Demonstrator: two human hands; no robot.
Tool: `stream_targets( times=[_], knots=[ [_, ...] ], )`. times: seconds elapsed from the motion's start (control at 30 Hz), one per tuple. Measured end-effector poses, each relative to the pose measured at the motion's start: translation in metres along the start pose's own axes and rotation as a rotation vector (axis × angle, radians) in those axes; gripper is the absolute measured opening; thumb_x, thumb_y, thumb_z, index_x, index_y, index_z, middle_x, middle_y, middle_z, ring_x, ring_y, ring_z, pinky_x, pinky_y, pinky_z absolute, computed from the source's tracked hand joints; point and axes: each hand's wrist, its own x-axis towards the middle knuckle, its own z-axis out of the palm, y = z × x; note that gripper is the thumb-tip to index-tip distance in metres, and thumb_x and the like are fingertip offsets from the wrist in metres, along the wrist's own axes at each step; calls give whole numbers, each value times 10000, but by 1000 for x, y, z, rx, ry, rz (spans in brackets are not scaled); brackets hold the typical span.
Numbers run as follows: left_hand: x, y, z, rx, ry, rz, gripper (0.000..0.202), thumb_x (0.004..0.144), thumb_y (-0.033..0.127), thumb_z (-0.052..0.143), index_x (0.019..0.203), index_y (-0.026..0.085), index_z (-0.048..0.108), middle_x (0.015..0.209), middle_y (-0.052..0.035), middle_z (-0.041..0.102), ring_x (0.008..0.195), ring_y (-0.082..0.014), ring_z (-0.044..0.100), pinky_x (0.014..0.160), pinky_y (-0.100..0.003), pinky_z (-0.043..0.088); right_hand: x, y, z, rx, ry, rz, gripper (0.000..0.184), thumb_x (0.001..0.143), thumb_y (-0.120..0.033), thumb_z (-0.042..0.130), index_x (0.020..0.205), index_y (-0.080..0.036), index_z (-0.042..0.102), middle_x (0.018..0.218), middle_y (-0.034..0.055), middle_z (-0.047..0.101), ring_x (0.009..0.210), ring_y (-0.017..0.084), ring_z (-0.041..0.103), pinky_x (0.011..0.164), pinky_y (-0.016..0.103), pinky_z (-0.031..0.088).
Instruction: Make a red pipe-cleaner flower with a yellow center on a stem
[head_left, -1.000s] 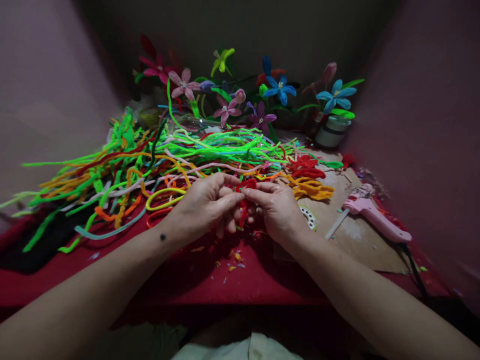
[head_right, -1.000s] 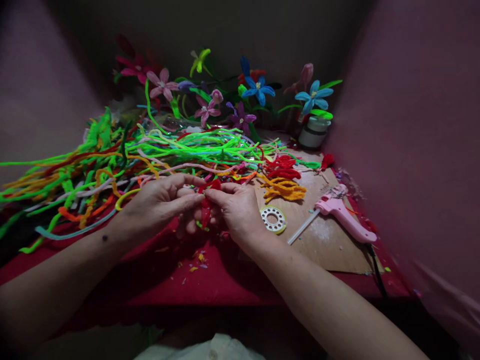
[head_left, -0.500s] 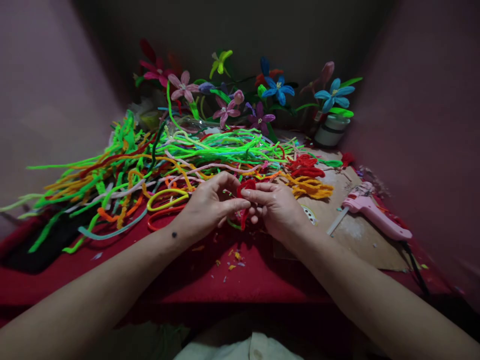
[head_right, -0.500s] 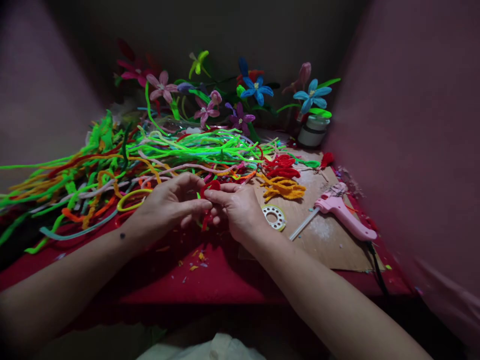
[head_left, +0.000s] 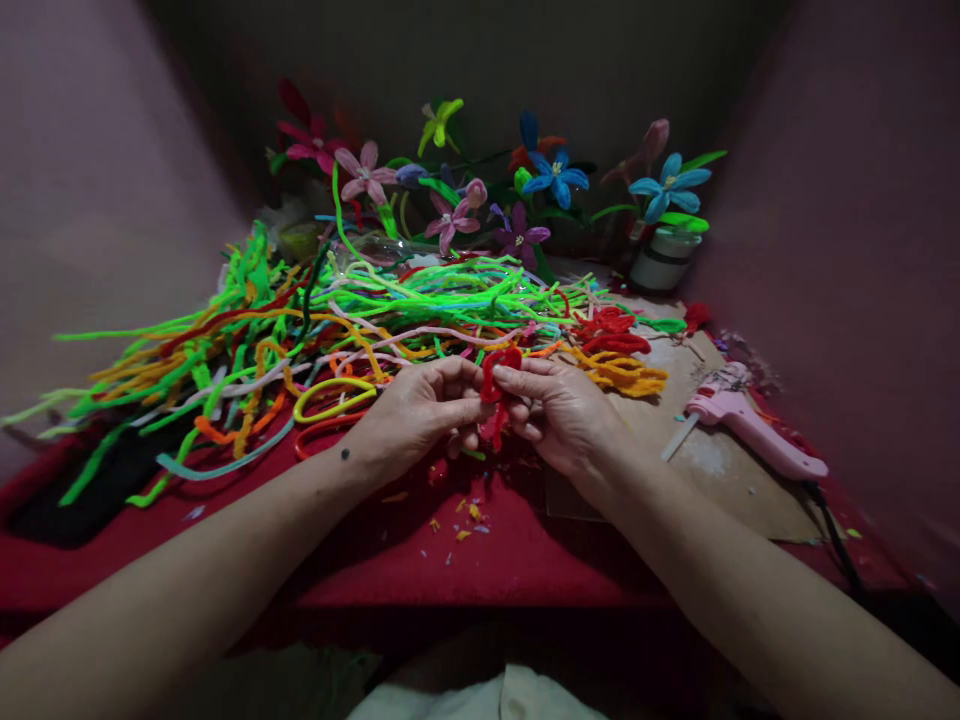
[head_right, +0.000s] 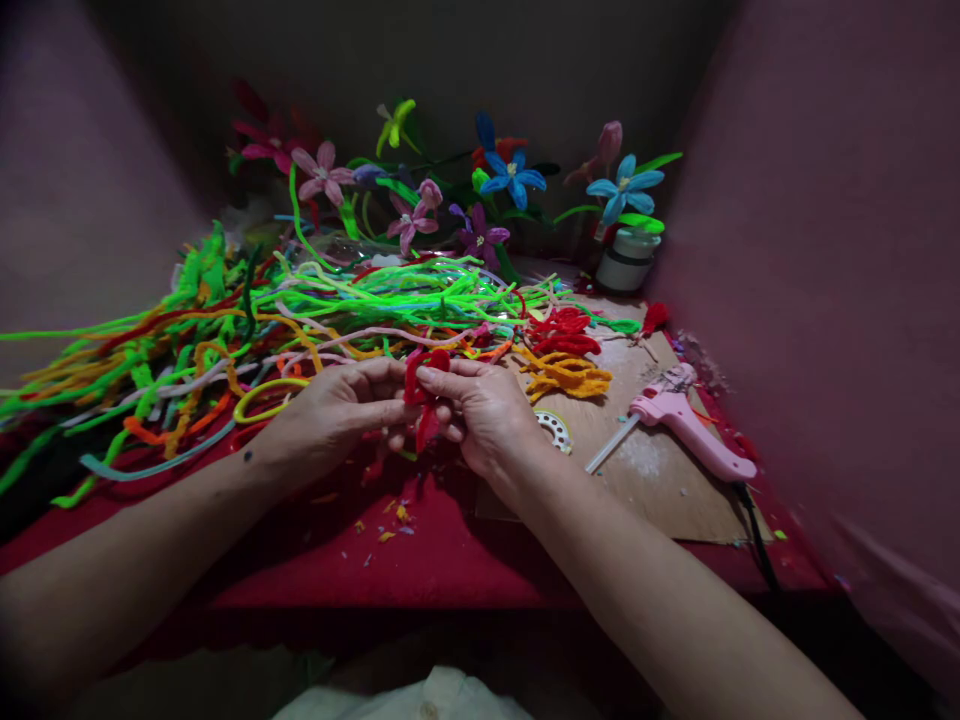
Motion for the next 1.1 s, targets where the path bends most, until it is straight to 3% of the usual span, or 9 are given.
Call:
stream_targets(
  times=[0.23, 0.33, 0.4, 0.5, 0.57, 0.77, 0.9, 1.0, 1.1],
  knots=[
    [-1, -15, 10, 204, 239, 253, 84, 754, 200, 565, 824, 160, 540, 676, 18, 590, 535, -87, 525, 505, -200, 434, 4, 4, -3, 172, 35, 101, 168, 582, -107, 714, 615, -139, 553, 482, -57, 536, 352, 21, 390, 275, 118, 228],
    [-1, -17, 9, 360, 263, 322, 40, 739, 163, 534, 776, 161, 548, 699, 7, 592, 614, -106, 540, 566, -214, 442, 3, 4, -2, 153, 55, 84, 156, 587, -105, 705, 601, -128, 552, 483, -48, 537, 352, 23, 388, 274, 121, 228],
    [-1, -13, 6, 387, 188, 241, 32, 714, 136, 520, 713, 162, 539, 628, 24, 569, 561, -97, 517, 520, -201, 416, 2, 3, -1, 125, 77, 60, 151, 582, -92, 698, 581, -120, 550, 476, -46, 527, 350, 22, 386, 268, 123, 217],
    [-2, -2, 0, 282, 50, -11, 56, 684, 119, 514, 653, 165, 518, 461, 60, 488, 400, -71, 415, 395, -178, 314, 2, 2, -1, 108, 106, 40, 159, 565, -74, 698, 566, -117, 546, 467, -52, 509, 350, 24, 391, 263, 124, 207],
    [-3, 3, -3, 198, 25, -92, 50, 677, 125, 529, 647, 164, 520, 424, 61, 474, 359, -65, 376, 363, -175, 267, 3, 2, 0, 93, 93, 27, 166, 562, -94, 715, 570, -118, 552, 468, -53, 506, 351, 24, 391, 266, 125, 214],
    [-1, -1, -12, -37, -86, -148, 86, 677, 106, 577, 673, 163, 512, 462, 32, 563, 329, -63, 416, 345, -166, 305, 2, 3, 0, 20, 82, -13, 238, 495, -150, 776, 559, -124, 548, 455, -58, 495, 356, 29, 395, 276, 134, 224],
    [1, -4, -15, -217, -201, -163, 194, 692, 123, 614, 845, 189, 514, 584, 12, 631, 402, -118, 547, 381, -211, 431, 0, 3, 1, -20, 92, -40, 198, 521, -170, 751, 556, -125, 561, 465, -51, 507, 352, 28, 380, 282, 146, 229],
    [0, -1, -12, -186, -156, -121, 178, 776, 245, 600, 928, 212, 515, 633, 24, 614, 446, -113, 556, 378, -195, 415, 0, 3, 2, -33, 97, -49, 208, 505, -186, 763, 555, -131, 568, 454, -60, 495, 343, 29, 367, 279, 151, 233],
    [-2, 4, -8, 16, -47, -63, 133, 811, 304, 577, 802, 175, 546, 558, 38, 562, 374, -60, 447, 346, -159, 302, 0, 4, 2, -60, 99, -65, 243, 474, -208, 787, 540, -144, 562, 425, -68, 482, 325, 36, 357, 269, 160, 222]
  ],
)
